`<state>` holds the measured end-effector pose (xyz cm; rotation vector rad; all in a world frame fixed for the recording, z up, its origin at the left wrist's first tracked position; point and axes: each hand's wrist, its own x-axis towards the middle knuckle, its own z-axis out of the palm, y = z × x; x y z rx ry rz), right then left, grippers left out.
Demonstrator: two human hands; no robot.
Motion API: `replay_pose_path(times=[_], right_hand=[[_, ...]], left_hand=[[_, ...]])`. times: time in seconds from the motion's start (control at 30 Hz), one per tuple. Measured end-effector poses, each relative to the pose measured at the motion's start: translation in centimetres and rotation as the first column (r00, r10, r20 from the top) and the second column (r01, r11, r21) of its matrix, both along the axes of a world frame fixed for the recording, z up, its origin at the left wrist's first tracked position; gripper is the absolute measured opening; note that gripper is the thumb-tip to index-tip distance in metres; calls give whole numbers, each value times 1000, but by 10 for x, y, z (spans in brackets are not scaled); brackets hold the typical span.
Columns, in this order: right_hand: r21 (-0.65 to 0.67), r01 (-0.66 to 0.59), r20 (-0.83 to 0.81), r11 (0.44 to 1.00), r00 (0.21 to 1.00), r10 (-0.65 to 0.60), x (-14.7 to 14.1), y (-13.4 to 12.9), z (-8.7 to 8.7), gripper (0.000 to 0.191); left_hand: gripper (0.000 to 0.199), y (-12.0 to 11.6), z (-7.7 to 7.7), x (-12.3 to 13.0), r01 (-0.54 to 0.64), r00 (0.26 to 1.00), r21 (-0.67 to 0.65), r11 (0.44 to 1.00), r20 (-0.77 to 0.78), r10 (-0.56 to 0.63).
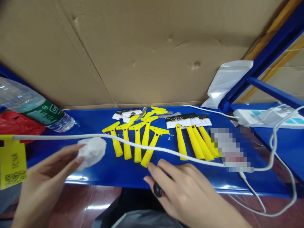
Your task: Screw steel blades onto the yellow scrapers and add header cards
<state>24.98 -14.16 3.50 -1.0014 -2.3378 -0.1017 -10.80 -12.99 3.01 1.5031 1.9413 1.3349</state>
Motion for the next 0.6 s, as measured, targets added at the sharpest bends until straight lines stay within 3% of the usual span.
replay_pose_path(times=[0.07,0.17,0.27,0.37,0.47,0.6], right_hand=[[-25,-34,-57,999,998,33,-14,-11,4,25],[-131,-38,-151,991,988,18,-30,-23,5,31],[-303,-7,-272,953,959,-79,-37,-29,-2,28],[-448,0,-366,894,913,-183,-34,-31,-10,25],[-511,-37,-429,859,877,-217,-25,-31,-13,23],[-496,0,-442,868,861,-252,-8,-31,-15,28]], left_hand=[[48,-27,-14,27,105,932,-61,993,353,-77],[39,-43,-31,63,278,760,-81,957,628,-167],[31,-46,-39,90,454,604,47,890,718,-346],[31,-45,-44,108,545,495,115,831,755,-429],[30,-44,-47,121,555,398,137,820,823,-406],[27,-41,-53,127,480,309,85,873,915,-259]])
